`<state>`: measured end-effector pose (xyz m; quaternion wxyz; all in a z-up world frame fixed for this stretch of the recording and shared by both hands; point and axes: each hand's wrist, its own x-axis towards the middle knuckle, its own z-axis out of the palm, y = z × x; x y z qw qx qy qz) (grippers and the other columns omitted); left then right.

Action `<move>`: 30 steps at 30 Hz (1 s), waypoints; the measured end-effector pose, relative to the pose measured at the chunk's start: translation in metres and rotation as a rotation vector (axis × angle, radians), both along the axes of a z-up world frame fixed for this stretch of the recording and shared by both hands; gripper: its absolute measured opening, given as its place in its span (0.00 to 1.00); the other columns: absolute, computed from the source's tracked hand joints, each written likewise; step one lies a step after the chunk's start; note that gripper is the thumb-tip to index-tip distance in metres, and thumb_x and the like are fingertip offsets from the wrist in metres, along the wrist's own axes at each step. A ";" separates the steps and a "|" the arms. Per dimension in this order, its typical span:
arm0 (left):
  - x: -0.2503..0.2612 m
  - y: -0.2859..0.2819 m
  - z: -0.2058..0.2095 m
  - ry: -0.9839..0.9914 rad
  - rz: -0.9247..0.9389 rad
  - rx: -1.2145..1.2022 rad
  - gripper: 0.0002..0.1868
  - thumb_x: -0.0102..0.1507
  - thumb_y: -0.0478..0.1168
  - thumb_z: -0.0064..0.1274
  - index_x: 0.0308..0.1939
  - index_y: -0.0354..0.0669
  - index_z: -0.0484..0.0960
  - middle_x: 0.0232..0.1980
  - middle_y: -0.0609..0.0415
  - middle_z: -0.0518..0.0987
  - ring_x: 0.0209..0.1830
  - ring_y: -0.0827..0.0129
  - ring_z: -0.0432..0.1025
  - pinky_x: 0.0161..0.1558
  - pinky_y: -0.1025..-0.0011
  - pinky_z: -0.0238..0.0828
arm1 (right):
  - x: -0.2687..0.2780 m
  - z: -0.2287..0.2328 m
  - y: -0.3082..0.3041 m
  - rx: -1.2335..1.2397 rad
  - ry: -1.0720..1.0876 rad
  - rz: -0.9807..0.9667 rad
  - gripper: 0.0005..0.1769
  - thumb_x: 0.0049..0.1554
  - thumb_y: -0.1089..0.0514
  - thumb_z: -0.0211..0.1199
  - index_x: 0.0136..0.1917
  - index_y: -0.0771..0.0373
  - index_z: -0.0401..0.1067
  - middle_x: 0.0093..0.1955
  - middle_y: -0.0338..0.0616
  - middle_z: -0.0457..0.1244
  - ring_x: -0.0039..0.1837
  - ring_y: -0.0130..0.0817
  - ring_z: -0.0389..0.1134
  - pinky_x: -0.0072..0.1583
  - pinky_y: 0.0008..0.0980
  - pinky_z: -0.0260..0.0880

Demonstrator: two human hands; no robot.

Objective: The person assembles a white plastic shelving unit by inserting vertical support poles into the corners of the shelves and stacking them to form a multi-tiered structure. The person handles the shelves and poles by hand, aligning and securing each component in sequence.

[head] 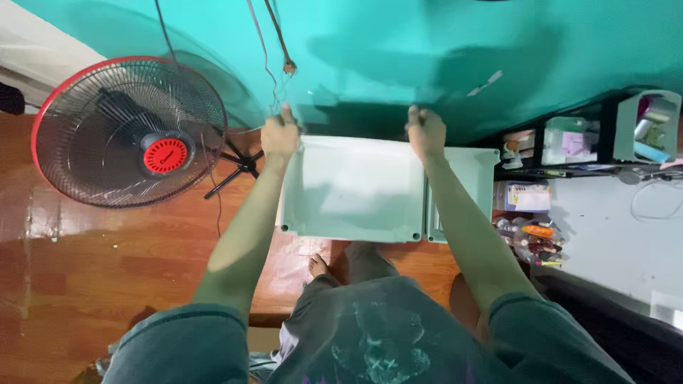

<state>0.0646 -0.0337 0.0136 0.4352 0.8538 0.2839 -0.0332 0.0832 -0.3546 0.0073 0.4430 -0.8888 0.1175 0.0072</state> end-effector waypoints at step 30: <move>-0.241 0.021 -0.044 -0.301 -0.222 -0.725 0.25 0.70 0.47 0.45 0.66 0.34 0.71 0.57 0.49 0.75 0.57 0.67 0.67 0.59 0.73 0.62 | -0.262 -0.039 -0.017 0.527 0.194 -0.137 0.40 0.60 0.28 0.48 0.57 0.70 0.67 0.38 0.43 0.61 0.41 0.30 0.64 0.46 0.33 0.68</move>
